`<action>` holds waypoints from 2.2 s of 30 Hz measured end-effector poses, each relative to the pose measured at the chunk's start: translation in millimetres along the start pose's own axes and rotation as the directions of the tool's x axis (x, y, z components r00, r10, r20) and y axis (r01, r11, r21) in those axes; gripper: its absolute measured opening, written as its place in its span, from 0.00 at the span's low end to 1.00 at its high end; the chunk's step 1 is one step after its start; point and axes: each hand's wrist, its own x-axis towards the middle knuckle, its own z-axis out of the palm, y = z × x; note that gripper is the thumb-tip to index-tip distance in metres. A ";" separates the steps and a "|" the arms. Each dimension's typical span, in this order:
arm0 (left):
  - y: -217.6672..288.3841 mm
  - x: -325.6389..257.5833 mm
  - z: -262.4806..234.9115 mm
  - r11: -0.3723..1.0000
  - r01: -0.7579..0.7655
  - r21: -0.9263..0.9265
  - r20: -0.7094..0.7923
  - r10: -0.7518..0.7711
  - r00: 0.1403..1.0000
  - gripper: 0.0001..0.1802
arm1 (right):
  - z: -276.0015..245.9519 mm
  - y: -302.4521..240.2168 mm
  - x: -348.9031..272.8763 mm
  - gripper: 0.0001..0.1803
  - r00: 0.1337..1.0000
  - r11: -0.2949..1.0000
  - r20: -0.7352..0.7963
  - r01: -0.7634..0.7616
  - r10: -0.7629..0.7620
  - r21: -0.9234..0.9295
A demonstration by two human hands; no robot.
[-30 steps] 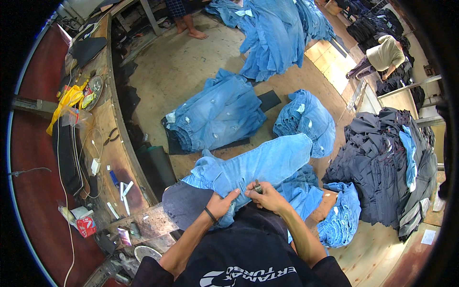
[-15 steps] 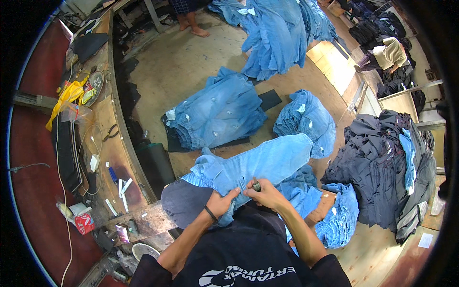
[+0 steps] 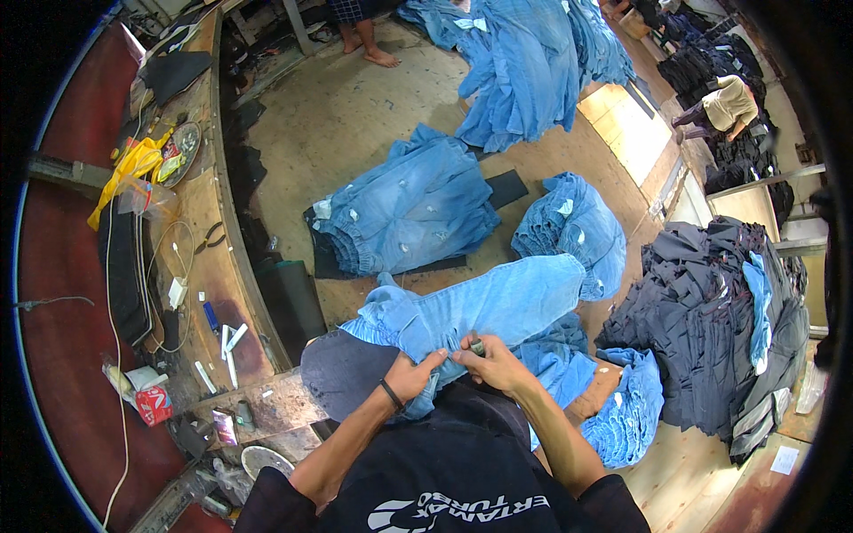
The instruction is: The person uses a utility knife to cut and scrape the surface of a pair of light blue jeans to create distressed markings. They repeatedly lift and reposition the jeans on a workbench while applying the tool to different areas of the fabric.
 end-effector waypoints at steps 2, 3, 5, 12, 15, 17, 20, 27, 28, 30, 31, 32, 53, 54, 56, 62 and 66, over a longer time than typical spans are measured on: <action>-1.5 -0.8 -2.0 0.999 0.038 -0.019 -0.008 -0.039 0.999 0.24 | 1.7 5.0 0.1 0.11 1.000 0.992 -0.012 0.016 -0.014 0.126; -1.6 -0.5 -2.5 0.998 0.054 -0.043 -0.001 -0.054 0.999 0.24 | 1.2 7.5 -0.4 0.12 0.999 0.985 -0.029 0.022 -0.017 0.173; -1.1 -1.3 -2.0 0.995 0.064 -0.081 0.004 -0.064 0.998 0.24 | -1.1 11.5 -1.7 0.12 1.000 0.983 -0.024 0.015 -0.010 0.185; 6.0 3.2 2.5 0.997 0.063 -0.054 0.010 -0.063 0.998 0.25 | -1.7 -3.4 -7.5 0.12 1.000 0.993 -0.021 -0.002 0.000 -0.120; 4.1 4.3 1.8 0.998 0.054 -0.027 -0.004 -0.054 0.999 0.25 | 1.1 -13.6 -11.4 0.12 0.999 0.982 -0.035 -0.006 0.000 -0.188; 0.9 4.9 1.8 0.999 0.043 -0.018 -0.002 -0.043 0.999 0.23 | 1.4 -17.4 -10.9 0.12 0.999 0.977 -0.050 -0.021 0.010 -0.214; -4.0 6.5 2.2 1.000 -0.004 0.007 -0.012 0.004 1.000 0.20 | 1.8 -17.4 -5.5 0.10 0.998 0.970 -0.063 -0.024 0.009 -0.241; -9.2 7.9 0.6 1.000 -0.028 0.008 -0.028 0.028 0.999 0.19 | 3.4 -6.2 2.3 0.08 0.997 0.996 -0.083 -0.001 -0.006 -0.087; -9.6 7.6 0.4 1.000 -0.004 0.004 -0.036 0.005 0.999 0.19 | 2.5 -5.3 1.8 0.09 0.990 0.996 -0.115 -0.081 0.077 -0.031; -10.1 7.3 1.0 0.998 -0.058 0.013 -0.028 0.059 0.998 0.19 | 0.6 -4.0 1.1 0.09 0.996 0.997 -0.084 -0.010 0.003 -0.083; -10.3 7.1 1.6 0.994 -0.101 0.036 -0.032 0.102 0.994 0.18 | -0.3 -3.7 1.5 0.09 0.996 0.993 -0.093 -0.022 0.011 -0.120; -10.5 7.1 2.3 0.996 -0.087 0.027 -0.032 0.088 0.996 0.18 | -1.0 -3.3 2.4 0.09 0.996 0.988 -0.086 0.003 -0.017 -0.155; -5.6 6.7 3.3 1.000 -0.015 -0.003 -0.012 0.015 1.000 0.22 | 4.5 9.0 2.8 0.08 0.994 0.991 -0.106 -0.013 0.027 0.134; -6.2 5.2 3.0 1.000 -0.009 -0.023 -0.013 0.009 1.000 0.22 | 4.0 7.9 1.0 0.08 0.992 0.993 -0.122 -0.014 0.029 0.116; -6.6 3.6 1.9 0.998 -0.005 -0.058 -0.009 0.005 1.000 0.22 | 1.8 4.1 -1.3 0.09 0.992 0.997 -0.122 -0.033 0.041 0.068; -10.5 7.2 1.6 0.998 -0.047 -0.037 -0.034 0.046 0.998 0.23 | -0.7 -1.6 5.3 0.10 0.997 0.995 -0.069 -0.045 0.039 -0.092; -13.8 8.5 1.9 0.999 -0.053 0.005 -0.048 0.053 0.997 0.20 | 5.9 3.4 7.1 0.12 0.995 0.999 -0.101 -0.001 0.006 0.050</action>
